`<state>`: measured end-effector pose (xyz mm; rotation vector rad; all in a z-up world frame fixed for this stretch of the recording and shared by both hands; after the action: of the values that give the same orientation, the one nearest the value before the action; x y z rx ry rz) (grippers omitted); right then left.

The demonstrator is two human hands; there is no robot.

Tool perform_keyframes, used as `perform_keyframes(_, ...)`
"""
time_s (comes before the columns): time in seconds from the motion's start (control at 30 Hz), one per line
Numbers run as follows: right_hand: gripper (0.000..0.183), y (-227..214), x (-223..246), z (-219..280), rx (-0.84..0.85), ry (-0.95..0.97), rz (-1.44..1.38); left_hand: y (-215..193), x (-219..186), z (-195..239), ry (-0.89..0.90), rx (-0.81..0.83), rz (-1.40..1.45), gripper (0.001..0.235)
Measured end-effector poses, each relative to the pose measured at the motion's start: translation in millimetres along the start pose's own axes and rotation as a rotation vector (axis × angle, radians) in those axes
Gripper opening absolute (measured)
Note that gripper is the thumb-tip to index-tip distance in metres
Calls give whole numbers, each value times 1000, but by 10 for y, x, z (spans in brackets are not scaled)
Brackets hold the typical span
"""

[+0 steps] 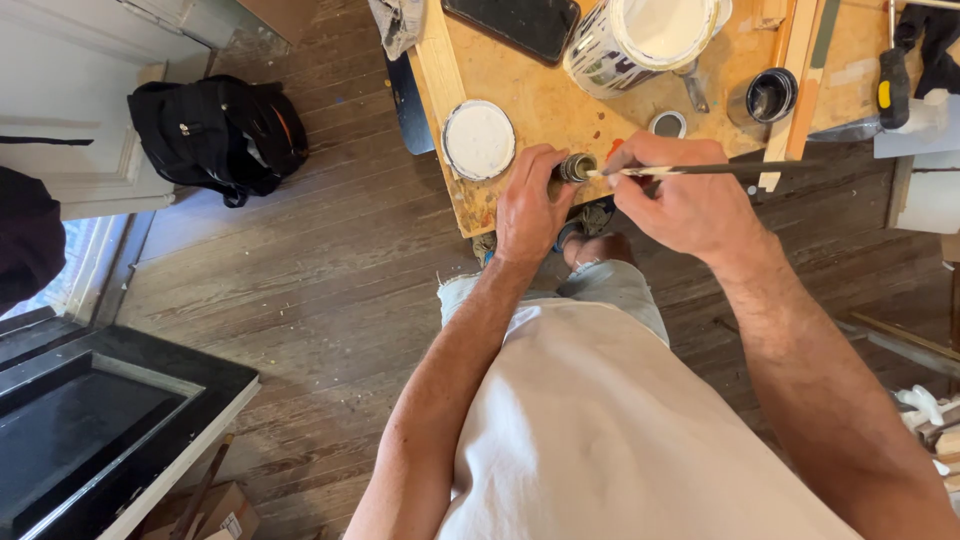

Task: Preparing paint and applying fine details to a surface using a small brush

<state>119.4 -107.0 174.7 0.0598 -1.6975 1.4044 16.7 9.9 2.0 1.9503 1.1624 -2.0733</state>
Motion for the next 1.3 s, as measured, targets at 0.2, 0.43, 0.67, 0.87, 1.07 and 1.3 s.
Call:
perform_keyframes(0.2,29,-111,-22,98,3,63,-180,-94,-79,-45,12,5,34,37)
perform_keyframes(0.43,52,340,-647,233,-83,15,-629,-338,-494,-175,46,106,227,42)
perform_keyframes(0.67,59,380,-406,29,-138,-129,-985,-522,-836,-345,102,101,261,43)
perform_keyframes(0.87,65,453,-319,138,-271,-158,-997,-582,-1007,-350,103,61,232,41)
perform_keyframes(1.07,73,478,-230,338,-319,-131,-896,-540,-1091,-296,100,-22,149,39)
perform_keyframes(1.3,69,142,16,430,-352,-211,-508,-588,-1161,-271,99,-45,98,43)
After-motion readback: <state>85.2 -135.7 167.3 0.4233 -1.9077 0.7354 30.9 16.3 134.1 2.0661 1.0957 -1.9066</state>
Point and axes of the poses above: each hand's wrist, its own z-axis away from the middle knuckle, its own y-axis out of the palm, x = y × z, the point moved 2 cm from there along -z, towards the middle knuckle, and after that the axes turned 6 degrees about -y, right-handed, at the moved point
